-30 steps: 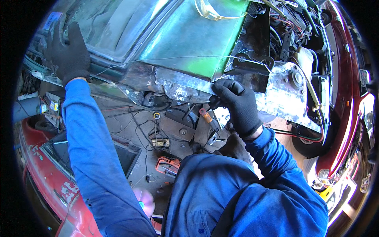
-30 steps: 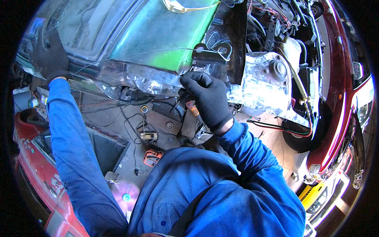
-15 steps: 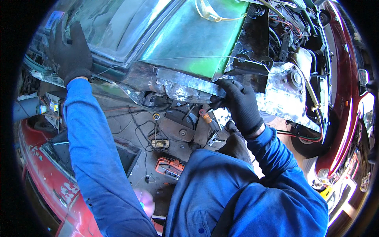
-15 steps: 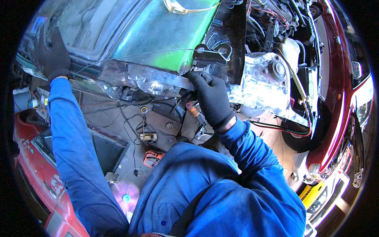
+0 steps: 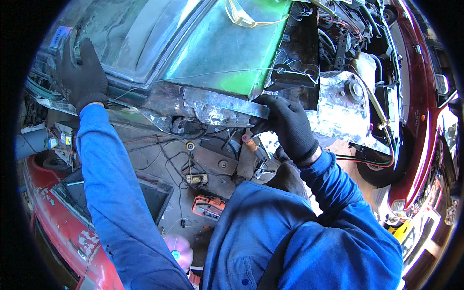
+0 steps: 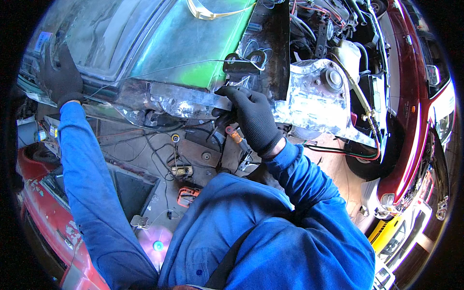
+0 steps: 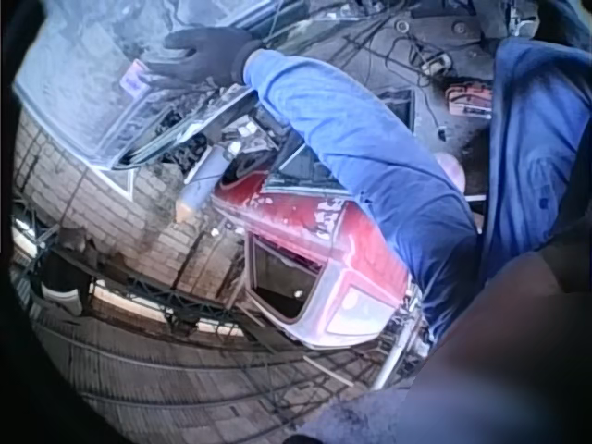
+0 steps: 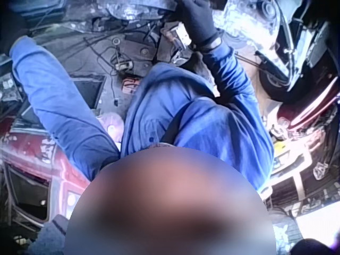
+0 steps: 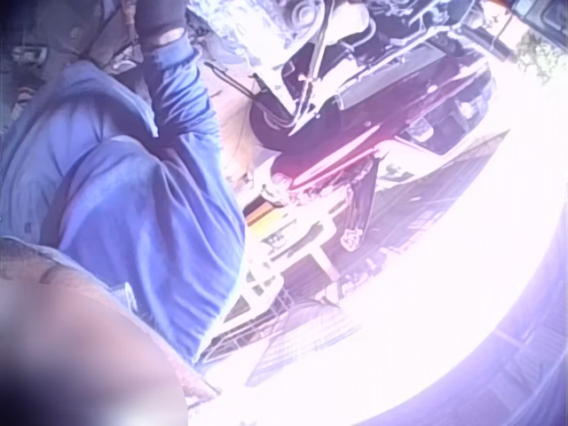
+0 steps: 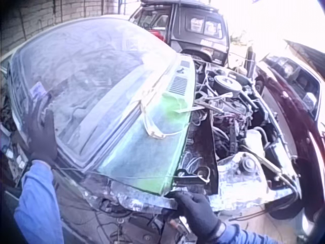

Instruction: The person cuts a rectangular metal sheet into a smaller piece using tin snips, then bends the piece into an L-shaped bracket. They test-fit the bracket against the car's windshield frame and make minor adjustments by hand.

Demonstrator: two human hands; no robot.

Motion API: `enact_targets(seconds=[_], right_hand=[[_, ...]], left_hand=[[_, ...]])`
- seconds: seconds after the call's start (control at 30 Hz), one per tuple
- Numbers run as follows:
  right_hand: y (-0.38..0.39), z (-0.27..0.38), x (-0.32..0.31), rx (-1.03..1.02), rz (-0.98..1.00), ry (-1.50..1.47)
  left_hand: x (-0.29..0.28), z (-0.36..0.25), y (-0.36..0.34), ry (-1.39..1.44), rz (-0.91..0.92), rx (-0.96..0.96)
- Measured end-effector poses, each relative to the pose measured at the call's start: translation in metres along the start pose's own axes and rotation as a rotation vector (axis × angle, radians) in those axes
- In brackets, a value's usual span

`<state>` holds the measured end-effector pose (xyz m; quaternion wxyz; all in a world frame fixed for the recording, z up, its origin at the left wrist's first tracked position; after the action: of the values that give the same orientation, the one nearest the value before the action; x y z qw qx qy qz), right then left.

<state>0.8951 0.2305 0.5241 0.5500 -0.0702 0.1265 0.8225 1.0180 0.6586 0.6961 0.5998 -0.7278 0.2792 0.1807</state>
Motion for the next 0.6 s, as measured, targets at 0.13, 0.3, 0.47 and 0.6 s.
enact_targets(seconds=[0.13, 0.3, 0.47, 0.6], right_hand=[[0.004, -0.028, 0.003, 0.317, -0.095, -0.464], [0.002, -0.018, 0.003, 0.323, -0.106, -0.370], [0.002, -0.018, 0.007, 0.364, -0.101, -0.461], [0.000, -0.017, 0.007, 0.362, -0.085, -0.436]], left_hand=[[0.000, -0.002, -0.001, -0.018, 0.001, 0.034], [-0.001, -0.002, -0.002, -0.054, -0.025, 0.038], [-0.006, -0.010, 0.000, -0.070, -0.060, 0.068], [-0.007, -0.015, -0.001, -0.058, -0.053, 0.073]])
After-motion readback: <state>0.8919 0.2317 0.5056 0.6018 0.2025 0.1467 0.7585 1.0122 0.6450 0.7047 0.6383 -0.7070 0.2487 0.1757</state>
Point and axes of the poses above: each hand's wrist, its own y-axis away from the middle knuckle, its own x-axis out of the palm, z = x × y, the point moved 10 cm from there along -y, towards the middle knuckle, and after that the axes turned 6 degrees about z, right-handed, at the moved point
